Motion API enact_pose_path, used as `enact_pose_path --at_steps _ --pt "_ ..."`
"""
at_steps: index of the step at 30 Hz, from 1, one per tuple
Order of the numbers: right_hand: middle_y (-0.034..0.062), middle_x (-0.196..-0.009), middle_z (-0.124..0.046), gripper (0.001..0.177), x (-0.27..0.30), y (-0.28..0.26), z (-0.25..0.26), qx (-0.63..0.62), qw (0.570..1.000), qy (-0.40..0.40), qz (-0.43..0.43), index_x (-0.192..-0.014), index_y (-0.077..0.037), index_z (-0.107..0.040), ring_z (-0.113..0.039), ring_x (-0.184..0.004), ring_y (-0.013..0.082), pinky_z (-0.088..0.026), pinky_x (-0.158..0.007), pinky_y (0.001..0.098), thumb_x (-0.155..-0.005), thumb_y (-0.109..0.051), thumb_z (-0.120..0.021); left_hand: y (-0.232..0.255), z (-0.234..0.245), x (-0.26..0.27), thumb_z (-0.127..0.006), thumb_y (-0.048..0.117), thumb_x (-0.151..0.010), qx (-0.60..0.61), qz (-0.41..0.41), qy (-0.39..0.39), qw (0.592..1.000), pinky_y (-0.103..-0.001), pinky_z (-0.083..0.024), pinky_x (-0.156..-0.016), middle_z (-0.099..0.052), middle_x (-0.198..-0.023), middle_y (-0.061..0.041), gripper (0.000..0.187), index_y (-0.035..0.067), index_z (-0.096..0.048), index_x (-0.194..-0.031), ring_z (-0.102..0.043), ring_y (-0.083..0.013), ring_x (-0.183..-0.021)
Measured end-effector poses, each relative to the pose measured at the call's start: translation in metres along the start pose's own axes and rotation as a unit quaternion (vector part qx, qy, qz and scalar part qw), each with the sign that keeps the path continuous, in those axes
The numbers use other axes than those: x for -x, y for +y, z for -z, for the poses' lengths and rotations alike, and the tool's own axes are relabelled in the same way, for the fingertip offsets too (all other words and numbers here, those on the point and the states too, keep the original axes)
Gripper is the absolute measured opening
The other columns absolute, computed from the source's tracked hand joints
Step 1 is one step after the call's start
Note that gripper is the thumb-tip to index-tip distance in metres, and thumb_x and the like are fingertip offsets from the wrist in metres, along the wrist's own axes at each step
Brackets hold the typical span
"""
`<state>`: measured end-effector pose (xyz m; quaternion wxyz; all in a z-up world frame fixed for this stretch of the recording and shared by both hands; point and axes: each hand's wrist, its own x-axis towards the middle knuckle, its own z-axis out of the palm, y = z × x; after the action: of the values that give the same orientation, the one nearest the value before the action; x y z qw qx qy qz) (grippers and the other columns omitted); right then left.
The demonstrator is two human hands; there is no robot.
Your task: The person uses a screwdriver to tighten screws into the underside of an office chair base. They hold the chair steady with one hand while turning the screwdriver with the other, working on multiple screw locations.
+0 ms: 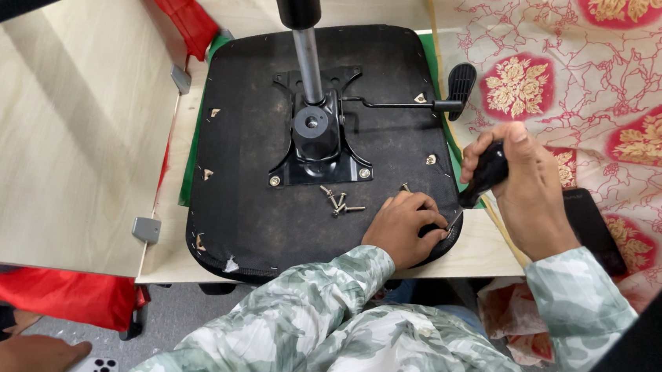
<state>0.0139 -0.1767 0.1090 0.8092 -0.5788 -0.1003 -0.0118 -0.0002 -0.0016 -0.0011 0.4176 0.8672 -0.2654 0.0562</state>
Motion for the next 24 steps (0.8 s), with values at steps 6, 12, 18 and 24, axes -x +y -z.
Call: enact_pose_path --at_steps 6,12,18,24 --pt "0.0084 -0.1 -0.067 0.025 0.012 -0.028 -0.003 0.095 0.994 -0.046 -0.036 -0.111 0.003 -0.065 -0.065 -0.097 0.0147 -0.053 -0.089 0.03 -0.104 -0.018 -0.052 -0.001 0.0 0.001 -0.078 0.026 -0.083 -0.006 -0.014 0.014 1.0 -0.038 -0.047 -0.1 -0.067 -0.106 0.001 0.013 0.016 -0.08 -0.092 -0.061 -0.0215 -0.11" --pt "0.0054 -0.089 -0.063 0.01 0.004 -0.025 0.008 0.268 0.963 0.003 -0.018 -0.091 0.0 -0.063 -0.057 -0.08 0.0094 -0.045 -0.073 0.0257 -0.092 -0.005 -0.071 0.002 0.002 0.001 -0.077 0.025 -0.083 -0.002 0.004 0.0 1.0 -0.038 -0.045 -0.099 -0.067 -0.105 0.002 0.012 0.017 -0.08 -0.092 -0.06 -0.0213 -0.11" --pt "0.0073 -0.089 -0.059 0.016 -0.013 -0.004 0.003 0.134 0.99 -0.035 0.036 -0.083 0.0 -0.055 -0.056 -0.088 0.0122 -0.047 -0.082 0.0273 -0.098 -0.004 -0.051 0.004 0.005 0.0 -0.076 0.025 -0.084 0.003 0.002 -0.004 1.0 -0.038 -0.044 -0.1 -0.066 -0.105 0.002 0.012 0.017 -0.08 -0.093 -0.06 -0.021 -0.112" --pt "0.0098 -0.084 -0.071 0.024 -0.023 -0.02 -0.014 0.083 0.992 -0.002 -0.095 -0.094 -0.005 -0.067 -0.069 -0.076 0.017 -0.057 -0.076 0.0312 -0.091 -0.011 -0.045 0.003 0.004 -0.002 -0.077 0.025 -0.083 -0.003 0.003 -0.008 1.0 -0.039 -0.045 -0.097 -0.066 -0.103 0.002 0.012 0.017 -0.08 -0.092 -0.06 -0.0208 -0.108"
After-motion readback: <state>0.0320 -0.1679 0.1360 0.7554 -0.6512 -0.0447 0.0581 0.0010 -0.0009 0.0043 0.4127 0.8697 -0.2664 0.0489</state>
